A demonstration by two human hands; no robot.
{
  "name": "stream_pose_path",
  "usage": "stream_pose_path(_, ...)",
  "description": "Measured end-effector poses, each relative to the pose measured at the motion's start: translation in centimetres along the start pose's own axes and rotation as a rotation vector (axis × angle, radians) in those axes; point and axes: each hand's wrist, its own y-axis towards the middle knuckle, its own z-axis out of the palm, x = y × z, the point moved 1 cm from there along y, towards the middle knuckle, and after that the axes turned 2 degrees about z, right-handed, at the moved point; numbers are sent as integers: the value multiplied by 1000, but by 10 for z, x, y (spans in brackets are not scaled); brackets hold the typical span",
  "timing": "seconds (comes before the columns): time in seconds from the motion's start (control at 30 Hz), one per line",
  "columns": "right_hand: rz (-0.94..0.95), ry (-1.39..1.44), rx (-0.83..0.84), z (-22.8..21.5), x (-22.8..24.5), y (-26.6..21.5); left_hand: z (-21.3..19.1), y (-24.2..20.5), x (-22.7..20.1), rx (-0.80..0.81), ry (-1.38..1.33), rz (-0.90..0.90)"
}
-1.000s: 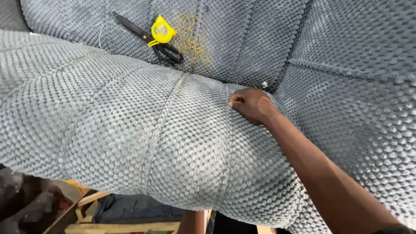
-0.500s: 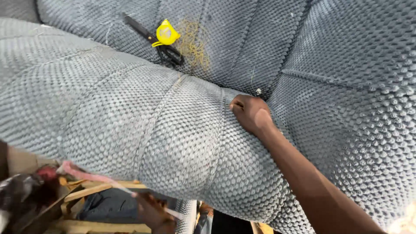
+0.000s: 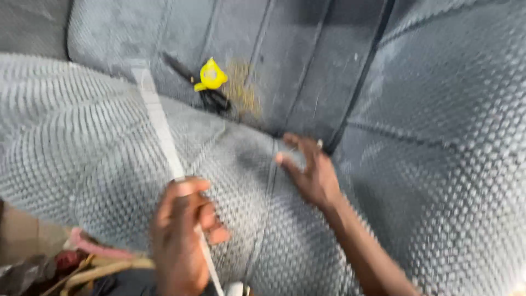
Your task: Sewing and tufting a grey textured sofa cushion using a long needle and yellow thread
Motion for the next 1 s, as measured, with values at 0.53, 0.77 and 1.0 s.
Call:
stream_pose_path(0.53,-662,90,-168,-56,63,-10,146,138,125,433,-532,-702)
stream_pose_path(0.77,-668,-21,-18,-105,70,92,70,172,104,576,516,43)
stream_pose_path(1.0,-577,-655,375,-82,51,140,70,174,136,838,1588,343)
